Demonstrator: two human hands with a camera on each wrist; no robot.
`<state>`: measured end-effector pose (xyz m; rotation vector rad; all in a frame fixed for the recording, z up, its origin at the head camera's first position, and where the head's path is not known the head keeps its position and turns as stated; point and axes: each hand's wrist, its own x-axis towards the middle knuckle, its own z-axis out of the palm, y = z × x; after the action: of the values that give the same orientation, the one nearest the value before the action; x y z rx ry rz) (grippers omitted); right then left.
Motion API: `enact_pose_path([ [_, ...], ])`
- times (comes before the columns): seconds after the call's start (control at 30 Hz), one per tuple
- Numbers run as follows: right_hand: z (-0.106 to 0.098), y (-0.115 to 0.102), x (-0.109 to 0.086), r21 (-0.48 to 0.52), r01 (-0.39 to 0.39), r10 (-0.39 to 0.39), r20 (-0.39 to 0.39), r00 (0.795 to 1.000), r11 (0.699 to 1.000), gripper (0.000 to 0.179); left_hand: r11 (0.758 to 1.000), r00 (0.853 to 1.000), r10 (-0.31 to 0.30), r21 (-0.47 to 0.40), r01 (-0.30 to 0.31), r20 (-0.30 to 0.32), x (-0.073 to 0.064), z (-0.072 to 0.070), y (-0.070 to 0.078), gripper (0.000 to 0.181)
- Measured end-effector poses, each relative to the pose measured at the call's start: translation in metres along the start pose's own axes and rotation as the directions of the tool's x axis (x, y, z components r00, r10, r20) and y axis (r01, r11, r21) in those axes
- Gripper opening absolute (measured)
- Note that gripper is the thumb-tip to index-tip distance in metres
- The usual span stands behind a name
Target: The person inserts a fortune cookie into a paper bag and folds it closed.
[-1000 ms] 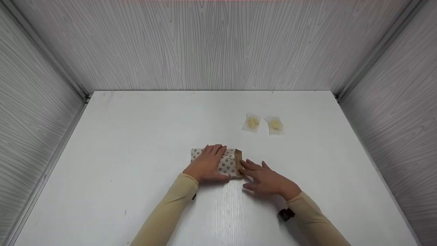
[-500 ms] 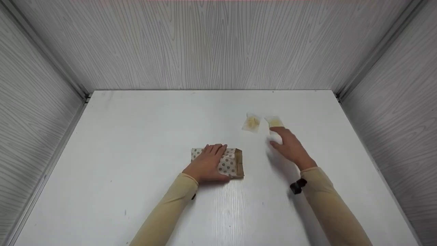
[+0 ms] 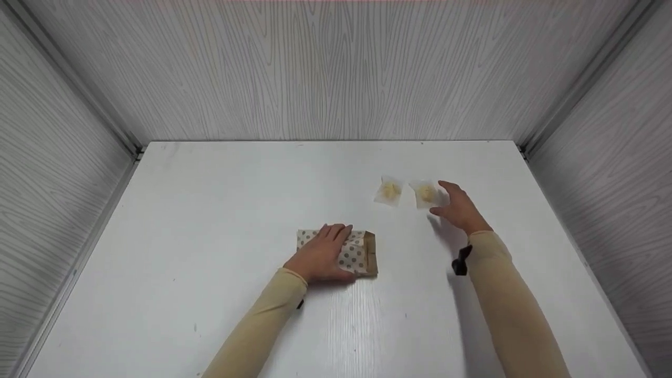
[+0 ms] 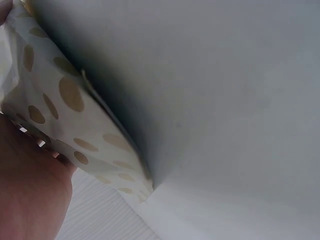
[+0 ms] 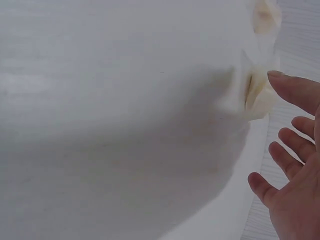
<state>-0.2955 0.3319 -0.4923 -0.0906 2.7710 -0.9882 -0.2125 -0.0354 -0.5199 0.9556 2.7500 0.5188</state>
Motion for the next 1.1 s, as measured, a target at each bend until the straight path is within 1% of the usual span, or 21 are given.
enact_pose_path([
  [0.2,0.006,0.004,0.010,-0.049,0.025,-0.023,0.038,0.999,0.999,0.082,1.000,1.000,-0.011,0.012,0.011,0.009,0.002,0.001,0.001,0.113],
  [0.33,0.002,0.001,0.018,-0.078,0.047,-0.043,0.046,0.998,0.996,0.083,1.000,1.000,-0.013,0.014,0.012,0.008,0.002,0.000,0.001,0.113],
  [0.43,-0.003,-0.001,0.025,-0.078,0.060,-0.055,0.059,0.997,0.995,0.085,1.000,1.000,-0.002,0.012,0.002,0.000,0.002,0.001,0.000,0.112],
  [0.53,-0.005,-0.002,0.030,-0.071,0.061,-0.054,0.094,0.994,0.996,0.087,1.000,1.000,0.009,0.016,-0.009,-0.002,0.001,0.001,0.001,0.111],
  [0.7,-0.004,-0.001,0.032,-0.067,0.051,-0.041,0.140,0.989,0.996,0.086,1.000,1.000,0.012,0.005,-0.012,0.005,0.001,0.000,0.002,0.112],
  [0.9,-0.001,-0.001,0.031,-0.077,0.082,-0.072,0.126,0.989,0.994,0.079,1.000,1.000,0.003,0.009,-0.003,0.006,0.001,0.000,0.001,0.112],
  [1.1,0.001,-0.002,0.031,-0.132,0.089,-0.074,0.113,0.991,0.987,0.074,1.000,1.000,0.001,-0.011,0.000,0.007,0.000,0.001,0.001,0.110],
])
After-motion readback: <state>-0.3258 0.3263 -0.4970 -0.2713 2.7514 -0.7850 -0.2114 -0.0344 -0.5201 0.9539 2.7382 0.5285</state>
